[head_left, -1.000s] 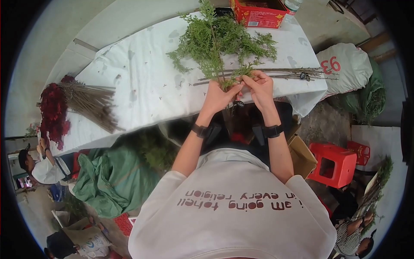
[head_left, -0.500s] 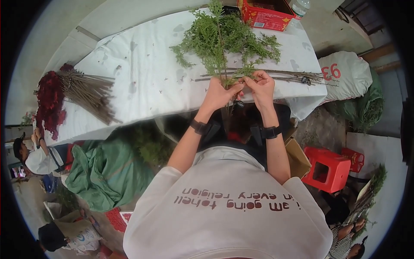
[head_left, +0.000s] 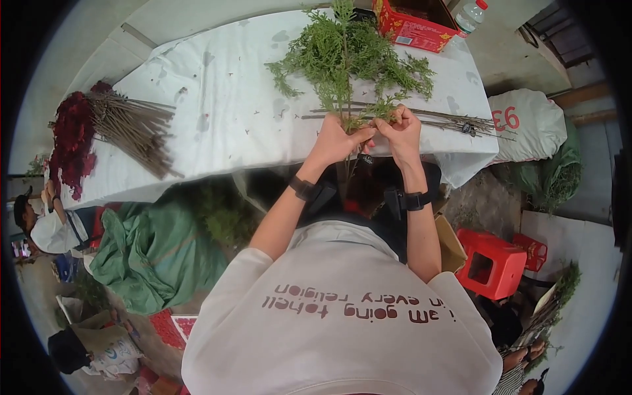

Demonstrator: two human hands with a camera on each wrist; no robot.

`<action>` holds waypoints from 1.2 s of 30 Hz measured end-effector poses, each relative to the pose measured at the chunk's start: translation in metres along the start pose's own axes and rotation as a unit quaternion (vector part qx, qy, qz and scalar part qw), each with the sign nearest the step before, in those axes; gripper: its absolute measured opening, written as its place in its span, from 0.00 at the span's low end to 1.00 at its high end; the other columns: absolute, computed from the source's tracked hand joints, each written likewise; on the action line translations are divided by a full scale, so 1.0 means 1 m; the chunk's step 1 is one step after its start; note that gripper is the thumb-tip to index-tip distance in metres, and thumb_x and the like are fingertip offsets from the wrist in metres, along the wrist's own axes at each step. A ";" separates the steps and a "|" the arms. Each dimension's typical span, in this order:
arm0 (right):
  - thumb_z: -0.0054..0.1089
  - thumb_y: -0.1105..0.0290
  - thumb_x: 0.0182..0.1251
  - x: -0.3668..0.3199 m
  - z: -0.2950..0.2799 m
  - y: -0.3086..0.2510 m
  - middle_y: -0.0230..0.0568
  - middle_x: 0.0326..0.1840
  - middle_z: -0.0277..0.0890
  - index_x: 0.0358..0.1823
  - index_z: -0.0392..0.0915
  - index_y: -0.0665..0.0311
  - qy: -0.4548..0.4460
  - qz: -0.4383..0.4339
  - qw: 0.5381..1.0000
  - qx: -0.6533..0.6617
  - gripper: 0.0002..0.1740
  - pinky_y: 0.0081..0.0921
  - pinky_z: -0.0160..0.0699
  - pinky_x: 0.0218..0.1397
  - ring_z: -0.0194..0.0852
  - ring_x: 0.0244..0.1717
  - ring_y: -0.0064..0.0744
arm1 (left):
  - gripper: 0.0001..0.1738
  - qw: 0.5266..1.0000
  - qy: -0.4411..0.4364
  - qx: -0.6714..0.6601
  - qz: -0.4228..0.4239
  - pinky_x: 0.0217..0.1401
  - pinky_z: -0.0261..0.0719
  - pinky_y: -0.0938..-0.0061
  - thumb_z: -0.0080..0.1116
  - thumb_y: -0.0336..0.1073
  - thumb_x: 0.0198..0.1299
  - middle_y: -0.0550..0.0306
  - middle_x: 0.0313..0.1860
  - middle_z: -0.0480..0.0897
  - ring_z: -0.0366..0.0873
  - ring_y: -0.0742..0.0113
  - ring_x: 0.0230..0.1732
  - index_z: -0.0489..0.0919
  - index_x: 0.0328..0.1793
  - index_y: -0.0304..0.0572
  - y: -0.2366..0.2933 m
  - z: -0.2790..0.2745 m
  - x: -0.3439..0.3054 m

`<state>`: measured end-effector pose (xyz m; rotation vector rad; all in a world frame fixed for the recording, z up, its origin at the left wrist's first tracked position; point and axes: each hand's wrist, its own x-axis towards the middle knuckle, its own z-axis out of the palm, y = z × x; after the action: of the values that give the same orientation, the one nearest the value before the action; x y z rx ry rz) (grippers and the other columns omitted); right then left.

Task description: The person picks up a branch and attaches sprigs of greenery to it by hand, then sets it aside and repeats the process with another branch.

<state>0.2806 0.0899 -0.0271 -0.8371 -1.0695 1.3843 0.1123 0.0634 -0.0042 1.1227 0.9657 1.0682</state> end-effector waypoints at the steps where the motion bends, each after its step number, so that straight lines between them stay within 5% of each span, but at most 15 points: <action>1: 0.63 0.87 0.56 0.000 0.000 -0.001 0.25 0.28 0.63 0.26 0.57 0.57 -0.004 0.002 1.000 -0.006 0.22 0.18 0.72 0.37 0.67 0.30 0.14 | 0.07 1.000 -0.003 -0.002 0.004 0.20 0.70 0.80 0.64 0.29 0.60 0.55 0.23 0.84 0.78 0.76 0.19 0.83 0.31 0.30 0.000 -0.001 0.000; 7: 0.64 0.87 0.56 -0.001 0.000 -0.003 0.24 0.27 0.61 0.26 0.56 0.57 -0.018 0.003 1.000 -0.010 0.23 0.18 0.72 0.37 0.67 0.31 0.14 | 0.07 1.000 -0.006 0.012 0.000 0.19 0.70 0.81 0.65 0.30 0.60 0.54 0.23 0.84 0.79 0.75 0.20 0.83 0.33 0.30 -0.006 -0.004 0.001; 11: 0.63 0.85 0.59 0.000 -0.004 -0.003 0.30 0.31 0.71 0.30 0.63 0.60 -0.036 -0.007 0.999 -0.027 0.16 0.23 0.78 0.43 0.77 0.34 0.23 | 0.08 1.000 -0.015 -0.020 0.012 0.20 0.71 0.81 0.65 0.30 0.60 0.55 0.23 0.84 0.80 0.74 0.21 0.83 0.35 0.30 -0.005 -0.003 0.002; 18: 0.67 0.79 0.60 0.002 0.009 -0.043 0.35 0.38 0.81 0.49 0.76 0.69 -0.039 0.044 0.993 -0.102 0.16 0.18 0.74 0.37 0.74 0.34 0.17 | 0.06 0.999 -0.027 -0.028 0.001 0.19 0.70 0.82 0.64 0.28 0.60 0.55 0.26 0.84 0.80 0.74 0.22 0.82 0.39 0.31 -0.003 -0.002 0.002; 23: 0.70 0.79 0.56 0.007 0.000 -0.046 0.34 0.37 0.82 0.46 0.80 0.72 -0.069 0.046 0.984 -0.160 0.15 0.15 0.73 0.37 0.76 0.34 0.15 | 0.07 0.999 -0.036 -0.020 0.014 0.20 0.70 0.82 0.64 0.29 0.60 0.56 0.26 0.84 0.81 0.75 0.24 0.81 0.40 0.32 -0.006 -0.002 0.004; 26: 0.72 0.78 0.55 0.009 0.002 -0.049 0.31 0.31 0.81 0.36 0.82 0.71 -0.073 0.032 0.977 -0.198 0.08 0.15 0.72 0.33 0.75 0.31 0.14 | 0.06 0.999 -0.036 -0.013 0.002 0.21 0.70 0.82 0.65 0.29 0.59 0.56 0.26 0.84 0.81 0.75 0.24 0.81 0.39 0.32 -0.005 -0.001 0.004; 36: 0.72 0.78 0.55 0.012 0.001 -0.048 0.32 0.30 0.81 0.31 0.81 0.72 -0.044 0.017 0.970 -0.238 0.07 0.15 0.71 0.30 0.74 0.29 0.13 | 0.06 0.999 -0.027 -0.008 0.042 0.23 0.72 0.82 0.64 0.29 0.60 0.57 0.26 0.83 0.80 0.75 0.24 0.82 0.35 0.31 -0.011 0.002 0.005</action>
<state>0.2950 0.0995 0.0192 -1.1498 -1.4961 1.2151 0.1171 0.0670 -0.0154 1.1815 0.8720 1.1054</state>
